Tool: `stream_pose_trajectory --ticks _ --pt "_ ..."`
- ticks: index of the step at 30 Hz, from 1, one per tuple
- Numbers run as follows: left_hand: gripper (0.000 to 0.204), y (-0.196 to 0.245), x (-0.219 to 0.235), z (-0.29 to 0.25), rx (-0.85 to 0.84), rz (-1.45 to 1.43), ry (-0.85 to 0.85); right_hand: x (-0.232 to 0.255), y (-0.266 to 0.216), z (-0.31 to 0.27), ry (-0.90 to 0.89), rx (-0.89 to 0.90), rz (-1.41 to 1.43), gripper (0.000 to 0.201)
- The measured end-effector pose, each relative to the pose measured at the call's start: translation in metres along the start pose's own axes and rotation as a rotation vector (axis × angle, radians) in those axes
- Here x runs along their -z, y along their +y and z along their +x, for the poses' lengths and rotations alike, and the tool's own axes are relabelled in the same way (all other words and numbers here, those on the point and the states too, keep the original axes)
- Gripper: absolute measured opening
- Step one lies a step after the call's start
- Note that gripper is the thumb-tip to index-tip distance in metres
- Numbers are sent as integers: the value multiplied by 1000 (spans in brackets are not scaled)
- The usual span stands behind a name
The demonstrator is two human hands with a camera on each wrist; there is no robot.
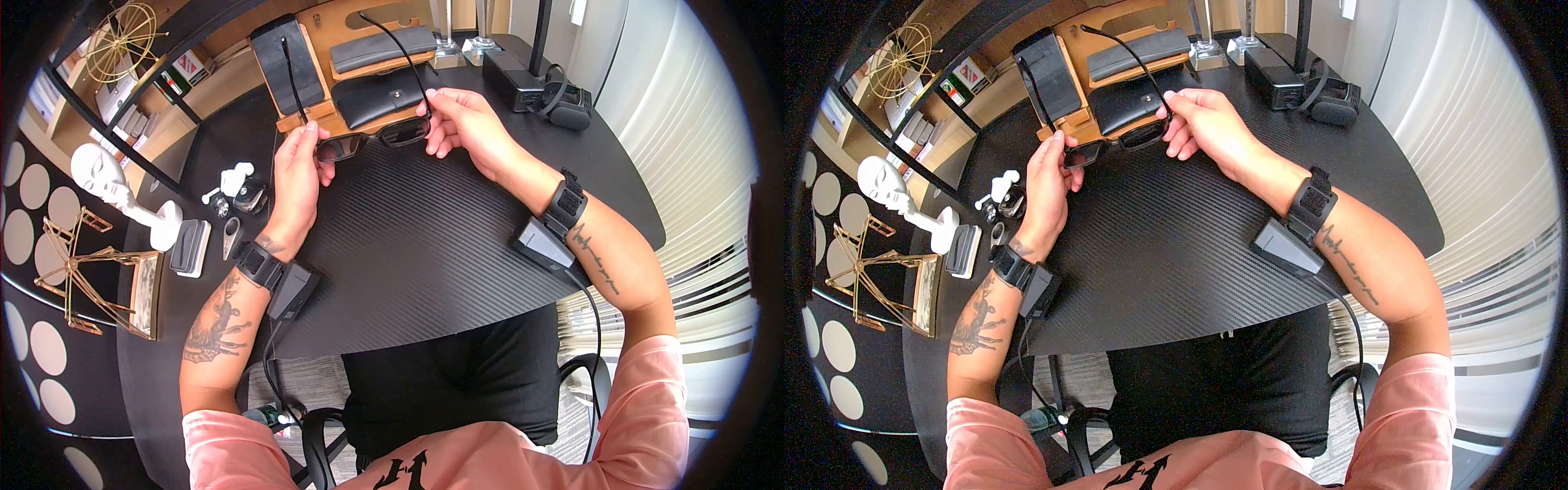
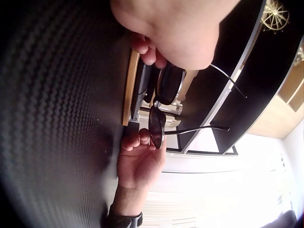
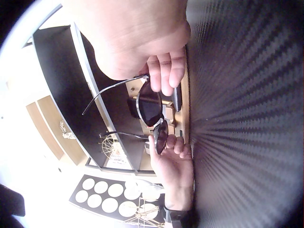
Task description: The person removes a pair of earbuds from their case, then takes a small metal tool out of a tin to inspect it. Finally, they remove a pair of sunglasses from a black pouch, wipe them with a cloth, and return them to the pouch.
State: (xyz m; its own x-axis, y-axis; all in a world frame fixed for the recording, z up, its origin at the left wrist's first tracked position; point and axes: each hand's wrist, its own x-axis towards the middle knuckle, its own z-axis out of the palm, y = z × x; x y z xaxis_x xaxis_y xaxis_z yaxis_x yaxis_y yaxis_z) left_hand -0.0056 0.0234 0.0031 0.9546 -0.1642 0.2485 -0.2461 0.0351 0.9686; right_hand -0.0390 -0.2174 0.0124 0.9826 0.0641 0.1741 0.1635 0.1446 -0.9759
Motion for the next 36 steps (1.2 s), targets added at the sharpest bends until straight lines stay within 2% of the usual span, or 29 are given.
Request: stream_pose_trajectory --ticks 17,33,36 --pt "28 -1 3 1 -6 -13 -37 -1 0 -1 -3 -13 -42 26" --pt "28 0 -1 0 -4 -4 -5 0 2 0 -8 -8 -90 21" --pt "35 2 1 0 12 50 0 -2 1 -1 -4 2 -96 20"
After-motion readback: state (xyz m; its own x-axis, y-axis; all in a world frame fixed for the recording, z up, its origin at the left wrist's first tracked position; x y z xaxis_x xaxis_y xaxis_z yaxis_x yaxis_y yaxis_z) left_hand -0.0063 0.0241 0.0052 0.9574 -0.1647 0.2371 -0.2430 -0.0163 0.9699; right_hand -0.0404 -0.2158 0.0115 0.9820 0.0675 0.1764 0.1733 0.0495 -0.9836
